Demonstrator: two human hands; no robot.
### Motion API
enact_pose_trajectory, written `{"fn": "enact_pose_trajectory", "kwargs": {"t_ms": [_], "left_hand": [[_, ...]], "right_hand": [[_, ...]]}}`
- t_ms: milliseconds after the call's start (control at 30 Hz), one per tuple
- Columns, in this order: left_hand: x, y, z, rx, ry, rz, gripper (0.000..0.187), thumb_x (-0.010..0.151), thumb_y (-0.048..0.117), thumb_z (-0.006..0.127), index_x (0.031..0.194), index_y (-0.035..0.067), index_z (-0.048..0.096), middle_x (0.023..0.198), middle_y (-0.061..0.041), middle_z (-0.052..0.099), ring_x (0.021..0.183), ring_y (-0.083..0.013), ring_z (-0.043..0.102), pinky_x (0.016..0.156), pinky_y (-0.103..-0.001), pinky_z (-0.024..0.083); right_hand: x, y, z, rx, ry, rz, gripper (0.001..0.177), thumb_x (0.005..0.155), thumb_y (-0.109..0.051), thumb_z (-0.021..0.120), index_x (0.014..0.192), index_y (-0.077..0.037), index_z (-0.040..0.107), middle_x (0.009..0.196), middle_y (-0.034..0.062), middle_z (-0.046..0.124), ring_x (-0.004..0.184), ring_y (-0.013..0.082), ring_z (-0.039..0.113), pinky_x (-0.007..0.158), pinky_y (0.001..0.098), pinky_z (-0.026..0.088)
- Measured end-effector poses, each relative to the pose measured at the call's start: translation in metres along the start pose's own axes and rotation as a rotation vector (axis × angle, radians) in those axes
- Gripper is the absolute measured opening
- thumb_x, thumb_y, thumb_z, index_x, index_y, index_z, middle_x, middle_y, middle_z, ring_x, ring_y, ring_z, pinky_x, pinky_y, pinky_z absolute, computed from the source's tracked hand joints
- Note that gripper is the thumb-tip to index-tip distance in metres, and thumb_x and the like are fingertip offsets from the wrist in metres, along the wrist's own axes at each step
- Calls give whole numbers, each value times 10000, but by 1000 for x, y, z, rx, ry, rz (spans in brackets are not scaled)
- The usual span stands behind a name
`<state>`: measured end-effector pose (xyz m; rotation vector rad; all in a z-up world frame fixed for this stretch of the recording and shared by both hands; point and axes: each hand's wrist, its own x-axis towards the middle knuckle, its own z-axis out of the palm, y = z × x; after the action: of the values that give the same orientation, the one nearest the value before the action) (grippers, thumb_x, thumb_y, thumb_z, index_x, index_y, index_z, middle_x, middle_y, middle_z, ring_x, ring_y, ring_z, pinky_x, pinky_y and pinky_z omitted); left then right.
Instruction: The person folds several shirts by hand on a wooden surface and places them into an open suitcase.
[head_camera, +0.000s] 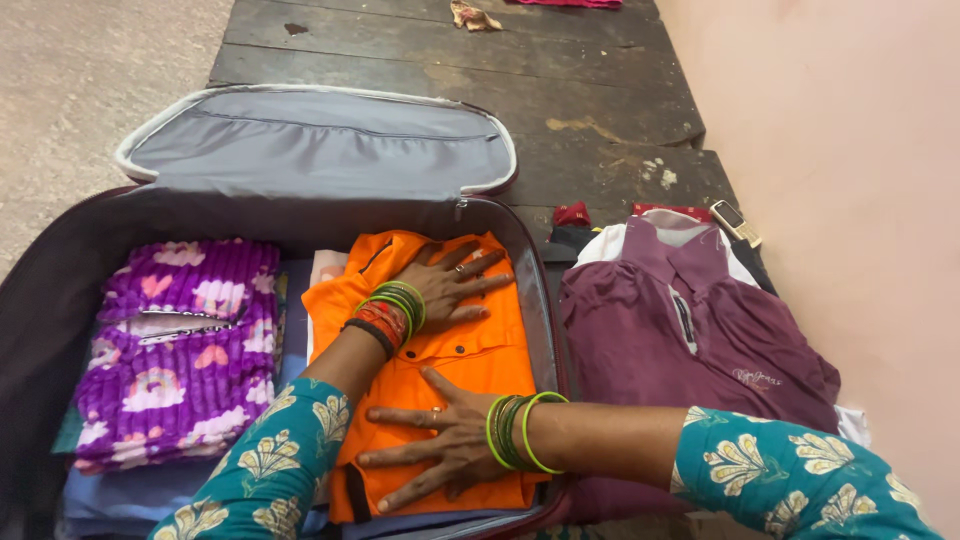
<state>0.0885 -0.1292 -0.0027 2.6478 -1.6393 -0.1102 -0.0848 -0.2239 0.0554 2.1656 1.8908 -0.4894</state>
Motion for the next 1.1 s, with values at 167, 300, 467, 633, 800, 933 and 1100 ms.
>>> {"fn": "enact_pose_trajectory", "kwargs": {"t_ms": [167,300,467,633,800,933,1100], "left_hand": [[10,-6,9,-85,-33,-31,663,985,641,340,1595,484,134,1708,36,123,1555,-301,157,1215,-591,139],[9,-2,6,-53,-119,-64,664,985,628,336,1593,476,117,1710,38,105,1550,-299,150,1203,-582,146],[-3,-21,-1,3,45,-8,662,991,584,408,1595,348,275,1661,-51,286,1463,-299,342,1198,-481,258],[-41,-53,-14,-26,-124,-229,572,1017,574,395,1508,295,487,1518,6,549,1414,-183,506,1203,-432,359],[-71,-76,21,-367,321,-190,534,994,498,481,1399,173,609,1451,-86,588,1321,-305,508,1105,-492,348],[-57,-63,-3,-178,93,-434,509,933,510,540,1340,223,641,1397,-41,606,1303,-260,541,1083,-505,380],[-26,5,-21,5,211,-40,553,975,584,477,1430,276,542,1500,16,538,1428,-205,490,1256,-475,316]], "right_hand": [[1,1,4,10,20,-1,737,968,-614,510,1554,-572,67,1747,-79,-33,1628,372,-48,1077,898,134],[0,-1,0,-28,18,1,761,974,-570,537,1568,-568,62,1753,-81,-34,1624,365,-42,1065,889,147],[-1,0,0,-24,17,12,786,954,-564,575,1582,-557,100,1763,-92,-17,1633,344,-36,1099,888,132],[-2,-3,4,-8,63,10,750,956,-589,554,1563,-570,115,1747,-107,-8,1637,332,-31,1105,885,130],[-2,-3,3,-13,50,11,754,961,-596,545,1573,-564,105,1757,-92,-15,1642,336,-31,1114,875,130],[-2,-4,2,-25,49,12,750,967,-595,535,1576,-562,98,1758,-95,-20,1642,337,-27,1111,876,137],[-2,-3,5,-61,87,5,734,988,-579,523,1579,-559,87,1760,-81,-16,1642,344,-7,1111,866,191]]}}
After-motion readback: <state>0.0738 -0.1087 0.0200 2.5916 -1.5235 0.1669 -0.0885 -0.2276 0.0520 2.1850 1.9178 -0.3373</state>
